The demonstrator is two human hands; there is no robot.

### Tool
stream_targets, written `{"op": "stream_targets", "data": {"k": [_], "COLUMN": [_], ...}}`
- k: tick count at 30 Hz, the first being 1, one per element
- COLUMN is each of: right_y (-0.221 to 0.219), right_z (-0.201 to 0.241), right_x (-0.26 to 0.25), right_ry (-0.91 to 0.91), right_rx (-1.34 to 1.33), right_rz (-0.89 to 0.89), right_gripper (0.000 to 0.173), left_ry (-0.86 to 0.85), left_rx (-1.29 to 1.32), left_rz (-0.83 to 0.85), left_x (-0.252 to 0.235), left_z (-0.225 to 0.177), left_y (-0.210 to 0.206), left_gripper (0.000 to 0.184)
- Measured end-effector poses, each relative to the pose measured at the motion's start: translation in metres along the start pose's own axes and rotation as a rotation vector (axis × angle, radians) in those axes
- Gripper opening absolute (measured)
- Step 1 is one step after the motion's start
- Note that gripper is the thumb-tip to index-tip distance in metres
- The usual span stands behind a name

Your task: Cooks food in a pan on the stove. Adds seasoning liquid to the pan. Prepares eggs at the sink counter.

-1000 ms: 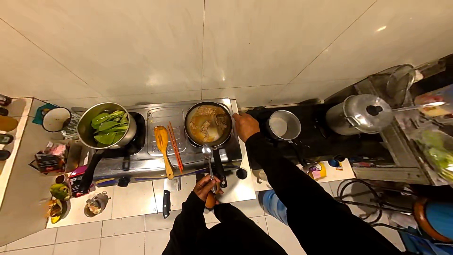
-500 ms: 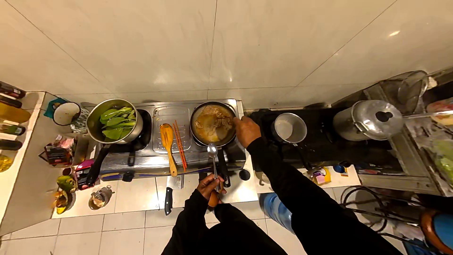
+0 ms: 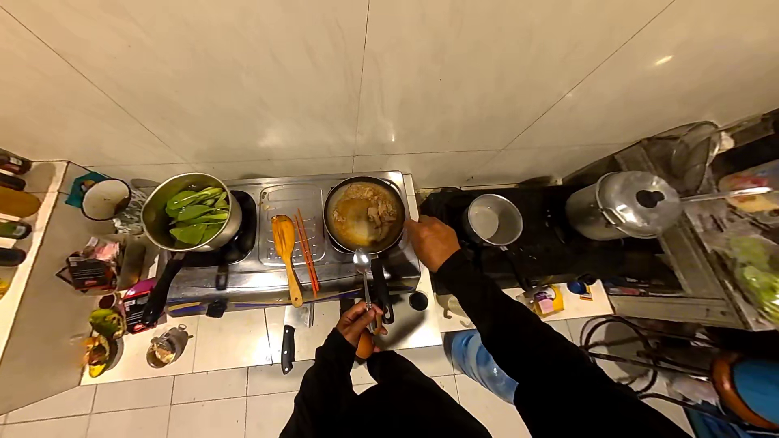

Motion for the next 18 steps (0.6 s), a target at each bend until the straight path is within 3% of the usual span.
{"op": "stream_targets", "data": {"k": [5,10,14,18], "right_y": [-0.004,0.016,0.02,0.009], "right_z": [-0.005,-0.023,-0.024,-0.009], "right_x": [-0.003,-0.022,-0.06,-0.082], "right_ry": [0.011,-0.146,-0.275,-0.159], "right_rx": [-0.004,-0.062,-0.066,-0.055], "right_rz": [0.052,-0.051,-0.02,-0.047], "right_gripper": [0.028,0.028,0.03,0.03], "left_ry": [0.004,-0.004,-0.012,0.013], "left_rx": [0.002,0.017,0.01,0.005], "left_rz": [0.003,-0.01,0.003,0.001], "left_x": [0.0,0.002,0.001,0.002], "left_z": [0.0,0.002,0.0,0.001], "left_y": [0.0,-0.001,-0.003,-0.004], "left_gripper": [0.022,0.022,0.022,0.023]}}
Point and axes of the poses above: each hand's wrist, its own x-axis away from the middle knuckle, its own y-axis out of the back of the hand, z = x × y, the point moved 7 cm from there along -x, towards the middle knuckle, and after that the axes turned 6 degrees about -x, right-handed, at the moved point
